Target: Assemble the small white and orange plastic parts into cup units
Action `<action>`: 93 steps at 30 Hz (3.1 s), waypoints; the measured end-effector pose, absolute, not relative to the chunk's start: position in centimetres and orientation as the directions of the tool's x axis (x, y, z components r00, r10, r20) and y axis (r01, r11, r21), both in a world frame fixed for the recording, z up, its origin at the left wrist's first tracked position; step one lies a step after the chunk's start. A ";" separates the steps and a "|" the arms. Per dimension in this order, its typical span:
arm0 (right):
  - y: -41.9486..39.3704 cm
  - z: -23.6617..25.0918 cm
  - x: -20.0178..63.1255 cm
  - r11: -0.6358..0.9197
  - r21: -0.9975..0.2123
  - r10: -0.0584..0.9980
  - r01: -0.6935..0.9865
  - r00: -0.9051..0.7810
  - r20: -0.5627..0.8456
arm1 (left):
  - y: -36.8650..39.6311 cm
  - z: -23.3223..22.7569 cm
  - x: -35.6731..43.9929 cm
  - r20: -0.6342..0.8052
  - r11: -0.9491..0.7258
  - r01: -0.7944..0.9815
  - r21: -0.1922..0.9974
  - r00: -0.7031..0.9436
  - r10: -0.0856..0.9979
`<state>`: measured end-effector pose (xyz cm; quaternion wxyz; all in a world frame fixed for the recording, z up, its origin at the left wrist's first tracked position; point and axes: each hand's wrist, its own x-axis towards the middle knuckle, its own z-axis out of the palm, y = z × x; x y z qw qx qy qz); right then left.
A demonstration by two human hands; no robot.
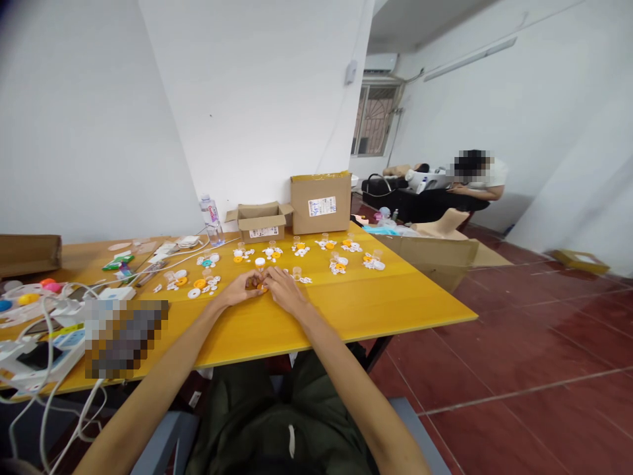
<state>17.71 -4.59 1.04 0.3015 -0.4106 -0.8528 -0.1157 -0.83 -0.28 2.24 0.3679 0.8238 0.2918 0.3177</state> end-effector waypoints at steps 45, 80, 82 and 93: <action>-4.0 0.4 19.6 0.534 -0.118 0.625 0.837 -0.297 0.722 | -0.2 2.0 -0.8 0.314 -0.581 0.319 0.749 0.602 0.735; -6.2 -0.3 22.0 0.503 -0.158 0.729 0.850 -0.318 0.606 | -0.4 1.9 -1.5 0.285 -0.617 0.455 0.642 0.606 0.743; -6.2 -0.3 21.9 0.523 -0.157 0.713 0.838 -0.329 0.620 | -0.5 2.0 -1.4 0.285 -0.621 0.446 0.645 0.613 0.737; -5.5 0.2 20.6 0.577 -0.233 0.684 0.783 -0.306 0.662 | -0.6 2.0 -1.3 0.305 -0.611 0.422 0.670 0.593 0.745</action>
